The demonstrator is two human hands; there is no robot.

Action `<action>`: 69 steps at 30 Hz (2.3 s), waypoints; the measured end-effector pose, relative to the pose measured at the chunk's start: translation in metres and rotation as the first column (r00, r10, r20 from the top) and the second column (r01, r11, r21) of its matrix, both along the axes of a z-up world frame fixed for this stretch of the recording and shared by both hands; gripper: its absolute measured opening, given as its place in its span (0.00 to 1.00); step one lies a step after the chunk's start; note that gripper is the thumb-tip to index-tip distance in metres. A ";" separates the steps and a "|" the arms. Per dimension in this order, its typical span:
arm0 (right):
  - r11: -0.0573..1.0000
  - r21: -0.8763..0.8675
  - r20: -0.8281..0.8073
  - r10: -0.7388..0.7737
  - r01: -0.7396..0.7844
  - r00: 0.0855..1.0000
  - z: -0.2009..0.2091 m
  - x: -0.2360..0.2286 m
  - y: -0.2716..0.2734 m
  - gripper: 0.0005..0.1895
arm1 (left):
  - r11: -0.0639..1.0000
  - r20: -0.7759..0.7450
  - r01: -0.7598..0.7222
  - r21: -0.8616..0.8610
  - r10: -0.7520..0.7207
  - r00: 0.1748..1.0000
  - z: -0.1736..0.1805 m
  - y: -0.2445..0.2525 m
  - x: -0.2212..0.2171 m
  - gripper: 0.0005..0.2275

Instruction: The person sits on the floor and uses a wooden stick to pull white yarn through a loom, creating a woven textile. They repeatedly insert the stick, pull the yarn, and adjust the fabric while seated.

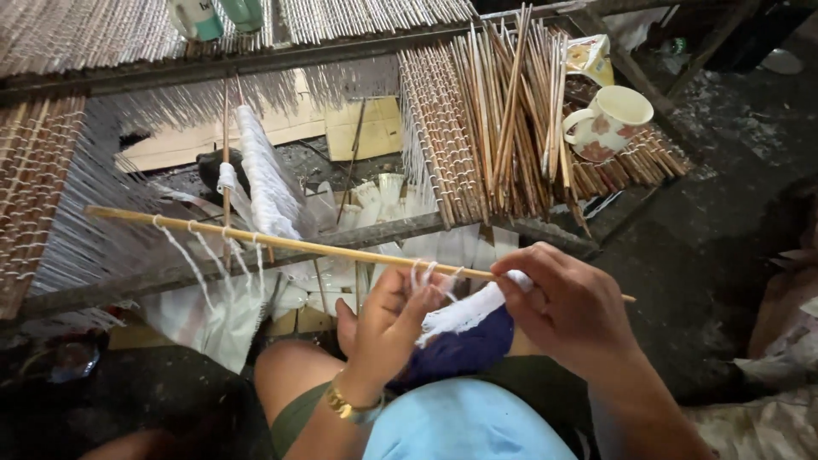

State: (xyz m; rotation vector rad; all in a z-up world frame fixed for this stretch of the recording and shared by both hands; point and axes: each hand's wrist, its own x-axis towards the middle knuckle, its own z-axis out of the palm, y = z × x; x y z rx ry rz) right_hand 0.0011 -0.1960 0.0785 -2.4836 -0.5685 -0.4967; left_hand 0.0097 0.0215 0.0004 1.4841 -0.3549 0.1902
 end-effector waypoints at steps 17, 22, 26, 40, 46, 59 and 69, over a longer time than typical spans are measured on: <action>0.991 -0.034 -0.068 -0.134 0.132 0.989 0.002 0.001 -0.009 0.05 | 0.977 -0.063 -0.023 -0.211 0.010 0.998 -0.007 0.012 0.006 0.04; 0.990 -0.038 -0.102 -0.139 0.136 0.985 0.004 0.000 -0.014 0.06 | 0.972 -0.024 -0.183 -0.146 0.181 0.983 -0.017 0.027 0.013 0.02; 0.985 -0.038 -0.103 -0.174 0.171 0.979 0.000 0.001 -0.016 0.06 | 0.948 0.048 -0.225 -0.224 0.242 0.969 -0.025 0.031 0.016 0.03; 0.995 0.032 -0.073 -0.088 0.091 0.993 -0.007 0.003 -0.006 0.09 | 0.552 0.147 0.295 -0.780 -0.296 0.944 -0.018 -0.028 0.009 0.09; 0.999 0.018 -0.016 -0.050 0.051 0.999 0.000 -0.001 0.011 0.08 | 0.011 0.131 0.154 -0.988 -0.470 0.873 -0.010 -0.037 0.004 0.13; 0.941 -0.152 -0.053 -0.313 0.302 0.948 -0.002 0.006 -0.022 0.10 | -0.027 0.211 0.213 -0.977 -0.314 0.926 0.004 0.007 0.020 0.12; 0.992 0.043 0.130 -0.125 0.120 0.984 0.050 0.010 -0.058 0.06 | 0.299 -0.167 -0.035 -0.954 -0.427 0.889 -0.158 0.022 0.027 0.20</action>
